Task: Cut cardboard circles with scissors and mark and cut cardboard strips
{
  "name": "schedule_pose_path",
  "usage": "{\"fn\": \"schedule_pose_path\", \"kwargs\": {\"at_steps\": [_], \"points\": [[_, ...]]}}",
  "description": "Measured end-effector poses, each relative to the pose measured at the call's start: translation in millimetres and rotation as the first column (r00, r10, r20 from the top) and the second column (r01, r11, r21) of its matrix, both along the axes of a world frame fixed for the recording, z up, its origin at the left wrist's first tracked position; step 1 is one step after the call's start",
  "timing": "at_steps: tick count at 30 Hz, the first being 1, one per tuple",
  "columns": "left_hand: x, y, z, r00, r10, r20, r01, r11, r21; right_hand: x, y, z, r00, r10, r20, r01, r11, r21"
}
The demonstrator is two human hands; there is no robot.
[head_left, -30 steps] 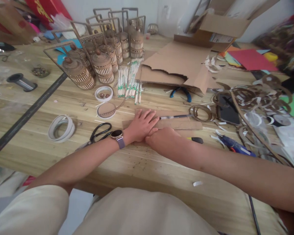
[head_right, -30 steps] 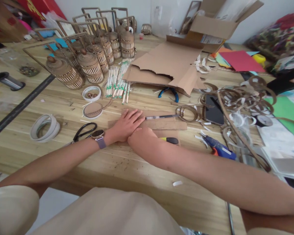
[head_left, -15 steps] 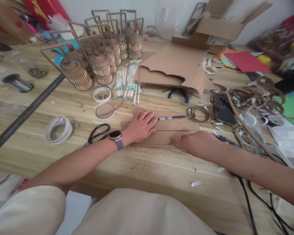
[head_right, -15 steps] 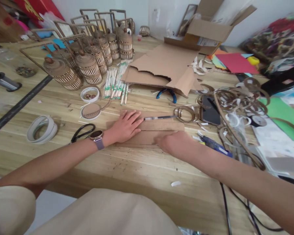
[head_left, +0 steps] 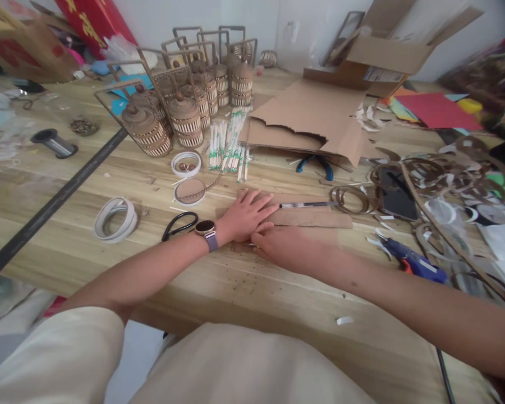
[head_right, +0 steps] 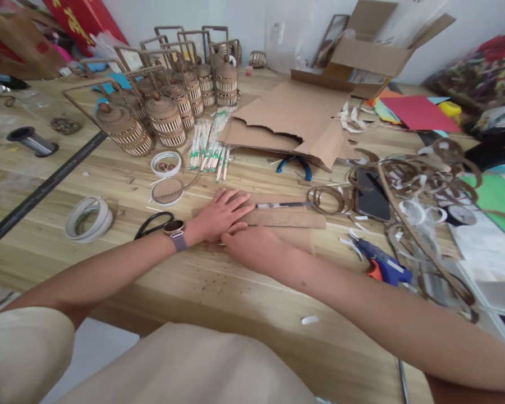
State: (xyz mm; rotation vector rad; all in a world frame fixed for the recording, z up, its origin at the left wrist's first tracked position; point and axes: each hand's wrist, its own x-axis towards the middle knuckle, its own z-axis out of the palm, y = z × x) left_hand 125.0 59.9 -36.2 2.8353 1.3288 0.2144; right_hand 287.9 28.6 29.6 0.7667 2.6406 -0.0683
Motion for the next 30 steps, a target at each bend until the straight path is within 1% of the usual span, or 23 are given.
{"fn": "schedule_pose_path", "kwargs": {"at_steps": [5, 8, 11, 17, 20, 25, 28, 30], "points": [[1.3, -0.2, 1.9, 1.000, 0.008, -0.007, -0.008, 1.000, -0.027, -4.0, 3.4, -6.4, 0.999, 0.033, 0.019, -0.033, 0.999, 0.005], [1.7, 0.3, 1.8, 1.000, 0.014, -0.003, -0.014, 1.000, -0.026, -6.2, 2.6, -5.5, 0.998, 0.045, 0.036, -0.045, 0.999, 0.006], [1.9, 0.1, 1.6, 1.000, 0.023, -0.005, -0.024, 0.999, -0.037, -12.8, 0.8, 1.8, 0.996, 0.059, 0.066, -0.059, 0.998, 0.000], [2.0, -0.6, 5.9, 0.999, 0.029, -0.031, -0.032, 0.995, -0.097, -31.4, -2.0, 26.2, 0.986, 0.083, 0.143, -0.076, 0.996, -0.056], [1.8, -0.7, 7.7, 0.999, 0.020, -0.038, -0.024, 0.994, -0.104, -33.7, -1.1, 31.1, 0.985, 0.079, 0.156, -0.067, 0.995, -0.077], [1.7, -1.6, 7.6, 1.000, 0.011, -0.018, -0.013, 0.996, -0.083, -19.8, -0.4, 24.0, 0.986, 0.032, 0.161, -0.020, 0.997, -0.074], [2.4, -2.7, 7.1, 0.999, 0.031, -0.015, -0.032, 0.996, -0.088, 0.2, -0.4, 18.1, 0.982, -0.041, 0.185, 0.057, 0.995, -0.080], [3.1, -3.1, 7.5, 0.999, 0.043, -0.015, -0.044, 0.994, -0.097, 18.4, 2.3, 18.3, 0.974, -0.097, 0.205, 0.113, 0.991, -0.067]]}}
